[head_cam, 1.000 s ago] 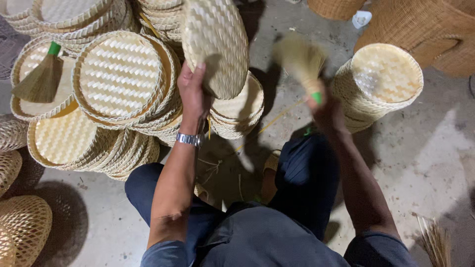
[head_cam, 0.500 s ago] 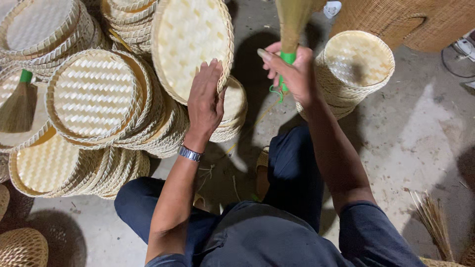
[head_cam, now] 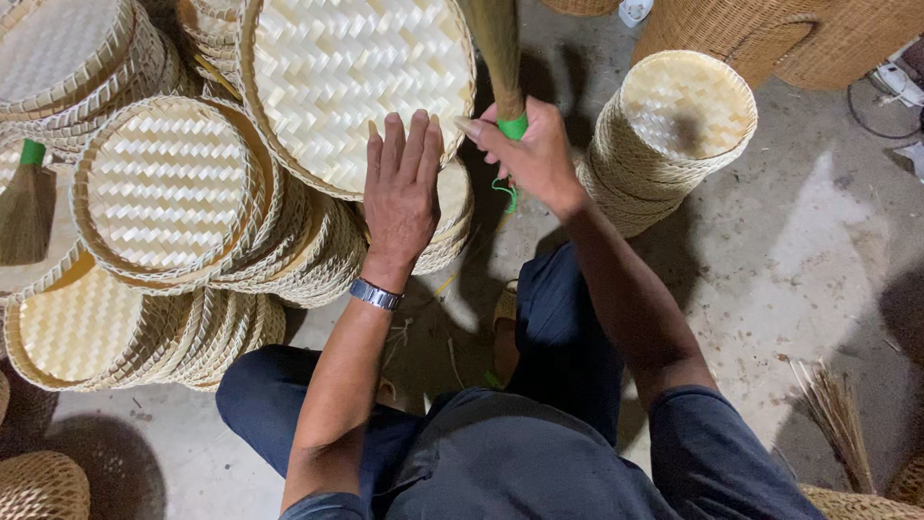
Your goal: The person sits on the floor and uses a small broom to sweep the inside and outside of woven baskets. They pick up baskets from a stack, brush them thoroughly, and place them onto a separate stack.
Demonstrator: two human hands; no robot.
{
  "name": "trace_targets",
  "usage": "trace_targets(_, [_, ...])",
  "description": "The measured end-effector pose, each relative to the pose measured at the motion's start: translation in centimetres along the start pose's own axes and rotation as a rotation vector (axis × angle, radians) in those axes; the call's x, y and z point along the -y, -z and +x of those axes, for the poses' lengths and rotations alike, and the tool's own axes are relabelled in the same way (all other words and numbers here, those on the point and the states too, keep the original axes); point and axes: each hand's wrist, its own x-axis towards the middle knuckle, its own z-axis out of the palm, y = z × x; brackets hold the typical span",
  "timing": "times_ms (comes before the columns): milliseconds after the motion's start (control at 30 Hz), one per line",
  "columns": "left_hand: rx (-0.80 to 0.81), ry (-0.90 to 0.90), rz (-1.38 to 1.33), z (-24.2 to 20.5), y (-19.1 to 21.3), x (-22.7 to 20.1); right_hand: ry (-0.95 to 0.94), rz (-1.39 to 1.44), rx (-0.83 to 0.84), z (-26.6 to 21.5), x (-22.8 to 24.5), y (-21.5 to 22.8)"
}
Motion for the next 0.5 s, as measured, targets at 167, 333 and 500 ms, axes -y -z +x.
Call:
trace_targets(167, [0.006, -0.009, 0.008, -0.16, -0.20, -0.05, -0.007, 0.061, -0.033, 0.08, -0.93, -0.36])
trace_targets(333, [0.024, 0.021, 0.004, -0.59, -0.27, 0.28, -0.099, 0.196, -0.116, 0.52, -1.07, 0.47])
trace_targets(500, [0.026, 0.028, -0.008, -0.60, -0.72, -0.08, -0.034, 0.132, -0.063, 0.06, -1.04, -0.46])
